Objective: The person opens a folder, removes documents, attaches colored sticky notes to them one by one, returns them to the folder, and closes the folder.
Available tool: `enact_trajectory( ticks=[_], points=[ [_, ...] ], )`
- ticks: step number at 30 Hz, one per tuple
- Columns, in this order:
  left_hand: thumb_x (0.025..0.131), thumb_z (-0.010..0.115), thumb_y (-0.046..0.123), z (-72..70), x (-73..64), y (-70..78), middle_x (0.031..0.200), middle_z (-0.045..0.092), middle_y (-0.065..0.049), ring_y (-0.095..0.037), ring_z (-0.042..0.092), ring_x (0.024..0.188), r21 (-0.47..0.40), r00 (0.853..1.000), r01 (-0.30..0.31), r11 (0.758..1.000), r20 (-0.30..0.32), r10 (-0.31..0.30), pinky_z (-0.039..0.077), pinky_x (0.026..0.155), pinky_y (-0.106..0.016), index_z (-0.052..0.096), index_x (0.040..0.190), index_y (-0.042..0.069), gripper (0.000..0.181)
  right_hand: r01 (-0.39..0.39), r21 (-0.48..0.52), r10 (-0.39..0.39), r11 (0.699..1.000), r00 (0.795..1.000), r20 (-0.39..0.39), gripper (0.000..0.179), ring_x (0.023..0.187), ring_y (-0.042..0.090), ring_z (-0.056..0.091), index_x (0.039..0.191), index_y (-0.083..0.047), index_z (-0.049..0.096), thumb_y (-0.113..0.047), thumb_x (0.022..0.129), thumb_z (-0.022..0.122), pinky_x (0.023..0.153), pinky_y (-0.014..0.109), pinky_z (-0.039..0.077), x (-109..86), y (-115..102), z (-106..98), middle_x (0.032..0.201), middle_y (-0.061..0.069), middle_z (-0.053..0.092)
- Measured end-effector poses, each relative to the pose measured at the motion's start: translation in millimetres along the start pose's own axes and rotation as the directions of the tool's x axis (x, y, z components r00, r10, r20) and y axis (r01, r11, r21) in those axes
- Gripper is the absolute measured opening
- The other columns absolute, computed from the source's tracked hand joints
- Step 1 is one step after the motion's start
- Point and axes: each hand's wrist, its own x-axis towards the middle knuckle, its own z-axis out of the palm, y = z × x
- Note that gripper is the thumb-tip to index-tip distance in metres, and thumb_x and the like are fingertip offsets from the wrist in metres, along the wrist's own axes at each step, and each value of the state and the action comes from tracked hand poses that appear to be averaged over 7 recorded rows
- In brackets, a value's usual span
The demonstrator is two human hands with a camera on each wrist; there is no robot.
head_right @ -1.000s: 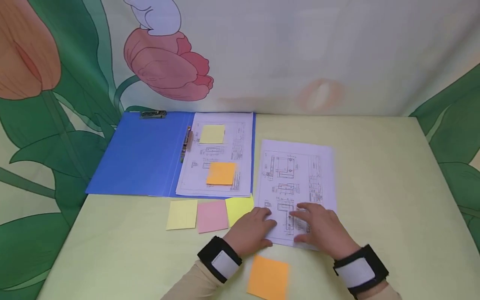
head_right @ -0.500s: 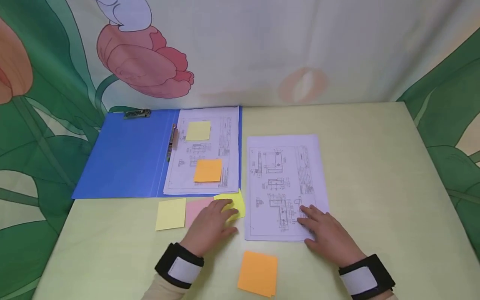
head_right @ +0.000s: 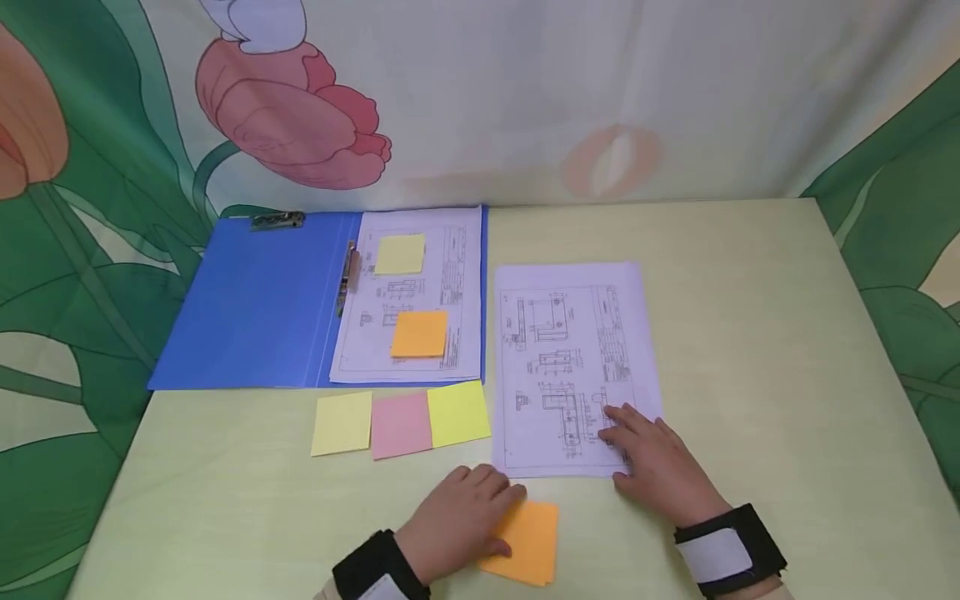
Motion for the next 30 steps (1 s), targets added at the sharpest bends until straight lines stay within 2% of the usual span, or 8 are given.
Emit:
enact_trajectory(
  ticks=[4,7,13,17,21,23,25,30],
  points=[
    [0.067,0.074,0.054,2.4,2.1,10.5,0.08,0.047,0.003,-0.012,0.038,0.074,-0.106,0.99,0.132,0.986,0.061,-0.126,0.033,0.06,-0.021,0.062,0.103,0.016,0.054,-0.025,-0.007,0.025,1.0,1.0,0.01,0.044,0.127,0.038,0.036,0.109,-0.004,0.065,-0.006,0.066,0.075,0.099,0.059,0.025,2.2,-3,0,0.133,0.015,0.048],
    [0.07,0.078,0.042,-2.0,4.2,1.5,0.078,0.05,0.006,-0.011,0.042,0.071,-0.405,0.967,0.255,0.878,0.119,-0.226,0.036,0.059,-0.022,0.06,0.097,0.014,0.042,-0.007,-0.025,0.006,1.0,0.999,-0.036,0.047,0.132,0.036,0.03,0.11,-0.006,0.065,-0.01,0.066,0.078,0.101,0.06,0.02,1.0,-13,-5,0.135,0.014,0.046],
    [0.077,0.076,0.026,-20.4,10.6,-25.5,0.08,0.063,0.002,-0.014,0.052,0.06,-0.92,0.935,0.268,0.287,0.176,-0.307,0.038,0.052,-0.024,0.055,0.103,0.014,0.035,0.309,0.0,-0.297,0.951,0.913,-0.281,0.055,0.128,0.028,0.036,0.115,-0.015,0.062,-0.035,0.067,0.081,0.097,0.05,0.027,-5.1,-68,-16,0.134,0.006,0.047],
    [0.079,0.074,0.027,-30.8,16.8,-28.3,0.097,0.066,-0.002,-0.017,0.059,0.079,-0.986,0.933,0.165,-0.004,0.158,-0.323,0.046,0.066,-0.027,0.058,0.114,0.012,0.041,0.372,-0.012,-0.353,0.928,0.871,-0.343,0.051,0.123,0.023,0.042,0.117,-0.018,0.062,-0.055,0.083,0.056,0.091,0.043,0.034,-1.5,-95,-16,0.13,0.003,0.051],
    [0.092,0.058,0.021,-36.0,19.9,-23.2,0.116,0.059,-0.009,-0.019,0.06,0.099,-0.915,0.957,0.035,-0.401,0.146,-0.251,0.049,0.081,-0.029,0.045,0.132,0.005,0.044,0.314,-0.018,-0.297,0.949,0.875,-0.383,0.054,0.11,0.024,0.049,0.118,-0.014,0.062,-0.053,0.08,0.062,0.085,0.04,0.039,6.5,-102,-16,0.12,0.004,0.054],
    [0.095,0.048,0.015,-38.2,19.9,-20.6,0.122,0.053,-0.012,-0.02,0.057,0.105,-0.84,0.968,-0.009,-0.542,0.129,-0.215,0.049,0.082,-0.03,0.035,0.137,0.004,0.045,0.299,-0.025,-0.284,0.954,0.873,-0.396,0.055,0.105,0.024,0.049,0.116,-0.013,0.064,-0.047,0.074,0.072,0.083,0.04,0.039,9.9,-102,-17,0.116,0.005,0.055],
    [0.096,0.041,0.013,-40.1,19.4,-18.7,0.128,0.046,-0.011,-0.02,0.053,0.111,-0.795,0.973,-0.036,-0.606,0.11,-0.201,0.047,0.086,-0.03,0.028,0.139,0.007,0.045,0.298,-0.033,-0.286,0.954,0.868,-0.407,0.053,0.106,0.025,0.049,0.111,-0.012,0.068,-0.047,0.072,0.074,0.083,0.041,0.038,12.0,-103,-17,0.116,0.005,0.055],
    [0.091,0.032,0.008,-45.7,21.6,-14.2,0.136,0.038,-0.016,-0.023,0.049,0.114,-0.732,0.968,-0.152,-0.664,0.025,-0.249,0.046,0.089,-0.032,0.024,0.138,0.015,0.048,0.37,-0.085,-0.371,0.925,0.838,-0.4,0.048,0.118,0.022,0.05,0.107,-0.012,0.07,-0.052,0.084,0.059,0.094,0.045,0.034,14.0,-108,-19,0.121,0.001,0.059]
  ],
)
